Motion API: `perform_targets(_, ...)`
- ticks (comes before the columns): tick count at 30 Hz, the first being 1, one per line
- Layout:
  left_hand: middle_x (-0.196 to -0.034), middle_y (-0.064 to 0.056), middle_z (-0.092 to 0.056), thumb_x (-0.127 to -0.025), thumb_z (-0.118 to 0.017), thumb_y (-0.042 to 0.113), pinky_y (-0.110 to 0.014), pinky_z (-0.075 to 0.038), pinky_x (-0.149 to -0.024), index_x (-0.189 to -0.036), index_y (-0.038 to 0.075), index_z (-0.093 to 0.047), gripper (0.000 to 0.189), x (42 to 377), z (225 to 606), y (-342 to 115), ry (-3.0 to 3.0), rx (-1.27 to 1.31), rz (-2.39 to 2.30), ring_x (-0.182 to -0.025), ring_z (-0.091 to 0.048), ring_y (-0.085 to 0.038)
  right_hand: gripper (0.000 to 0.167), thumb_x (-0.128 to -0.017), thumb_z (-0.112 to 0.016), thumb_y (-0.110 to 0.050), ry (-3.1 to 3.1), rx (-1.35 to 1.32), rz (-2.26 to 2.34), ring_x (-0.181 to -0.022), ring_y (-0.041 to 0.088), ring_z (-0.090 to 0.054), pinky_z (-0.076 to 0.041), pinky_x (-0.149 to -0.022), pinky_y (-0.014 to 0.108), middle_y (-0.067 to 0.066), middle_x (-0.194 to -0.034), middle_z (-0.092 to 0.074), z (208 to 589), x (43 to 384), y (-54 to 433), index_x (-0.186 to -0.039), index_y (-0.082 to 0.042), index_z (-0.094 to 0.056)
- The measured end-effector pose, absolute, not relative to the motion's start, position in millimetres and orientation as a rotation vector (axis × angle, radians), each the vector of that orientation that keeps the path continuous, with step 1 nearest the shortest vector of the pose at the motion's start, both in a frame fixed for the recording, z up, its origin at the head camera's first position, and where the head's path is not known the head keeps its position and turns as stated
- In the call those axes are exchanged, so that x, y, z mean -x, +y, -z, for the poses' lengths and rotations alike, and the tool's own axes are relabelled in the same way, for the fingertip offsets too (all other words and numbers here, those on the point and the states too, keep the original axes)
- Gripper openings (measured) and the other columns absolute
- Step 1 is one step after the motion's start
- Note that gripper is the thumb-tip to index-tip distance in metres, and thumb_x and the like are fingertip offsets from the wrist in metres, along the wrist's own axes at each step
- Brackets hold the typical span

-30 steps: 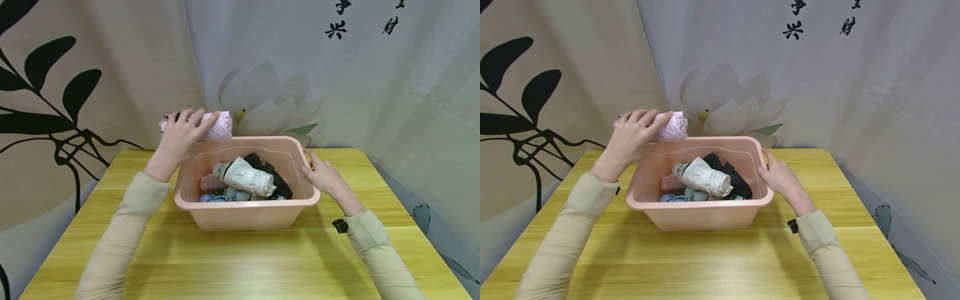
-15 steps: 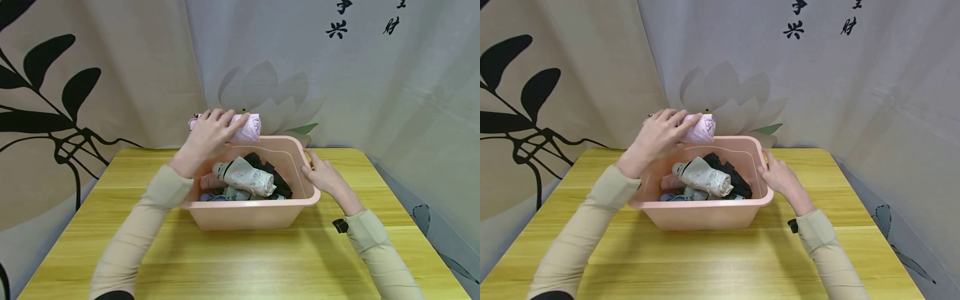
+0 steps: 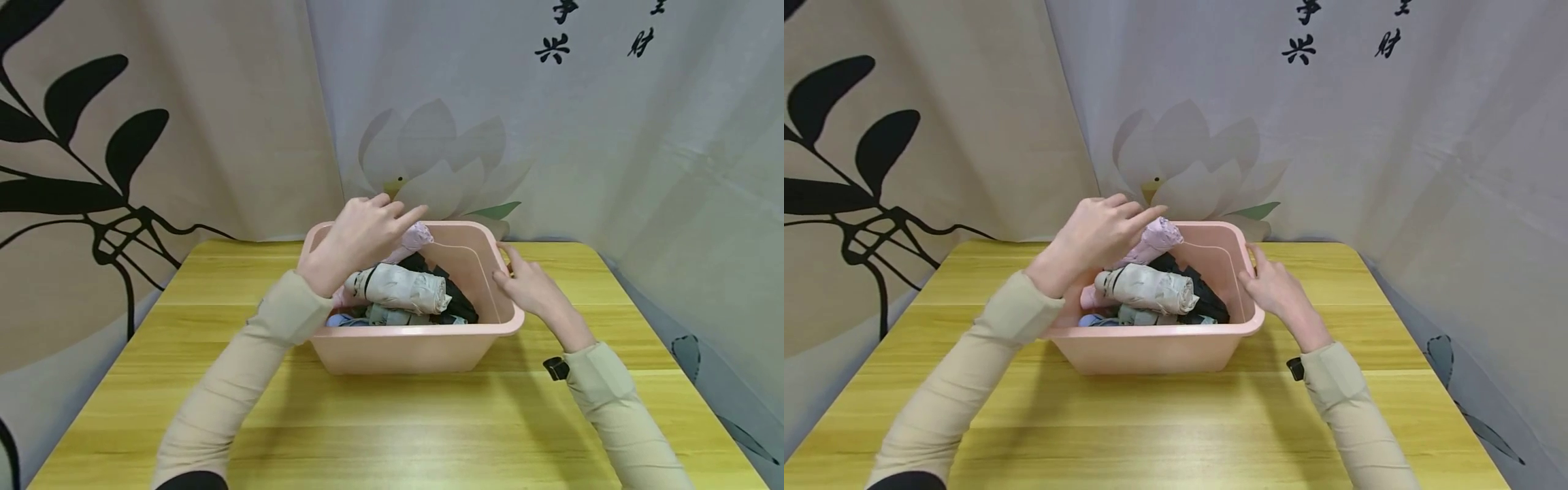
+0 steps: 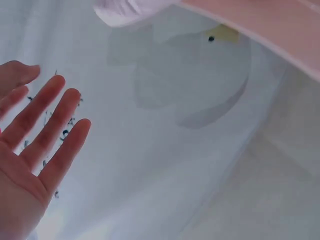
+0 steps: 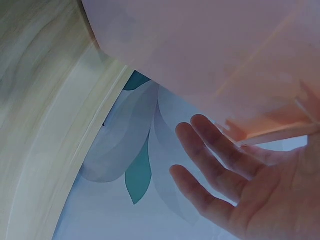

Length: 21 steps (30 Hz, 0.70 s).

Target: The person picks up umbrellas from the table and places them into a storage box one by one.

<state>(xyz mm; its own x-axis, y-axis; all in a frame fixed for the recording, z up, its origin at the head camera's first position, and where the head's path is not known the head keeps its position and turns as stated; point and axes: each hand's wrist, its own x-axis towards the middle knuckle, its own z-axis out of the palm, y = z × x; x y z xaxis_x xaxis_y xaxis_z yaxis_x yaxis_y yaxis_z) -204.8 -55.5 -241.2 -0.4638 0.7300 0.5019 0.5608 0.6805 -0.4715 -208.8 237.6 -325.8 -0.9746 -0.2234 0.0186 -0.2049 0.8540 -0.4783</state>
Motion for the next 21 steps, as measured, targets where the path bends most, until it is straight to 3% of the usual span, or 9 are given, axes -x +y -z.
perform_targets(8,-0.073,0.000,-0.068,-0.089,-0.058,0.015,-0.030,-0.045,-0.047,-0.104,0.015,-0.062,0.015,205.1,260.1,-64.7,-2.133,1.004,-0.193,-0.064,-0.060,-0.021,0.060,-0.096,-0.042,-0.028,2.988,0.349,0.783,-0.094,0.036,-0.066,-0.052,-0.078,0.046,0.027,-0.116,-0.063,326.9,208.8,237.7,-0.150,-0.009,-0.023)
perform_targets(14,-0.080,-0.001,-0.070,-0.087,-0.065,0.023,-0.032,-0.050,-0.054,-0.105,0.015,-0.066,0.020,195.3,255.2,-71.9,-2.209,0.985,-0.157,-0.070,-0.062,-0.022,0.055,-0.100,-0.040,-0.031,3.009,0.415,0.881,-0.098,0.041,-0.064,-0.050,-0.084,0.052,0.029,-0.113,-0.063,333.0,208.7,239.6,-0.148,-0.008,-0.028)
perform_targets(21,-0.088,-0.006,-0.072,-0.088,-0.063,0.022,-0.038,-0.055,-0.060,-0.108,0.013,-0.068,0.023,185.5,250.2,-94.4,-2.292,0.925,-0.079,-0.079,-0.065,-0.027,0.046,-0.102,-0.037,-0.030,3.081,0.484,1.070,-0.067,0.023,-0.058,-0.045,-0.063,0.033,0.018,-0.087,-0.067,342.4,212.3,243.0,-0.140,-0.005,-0.043)
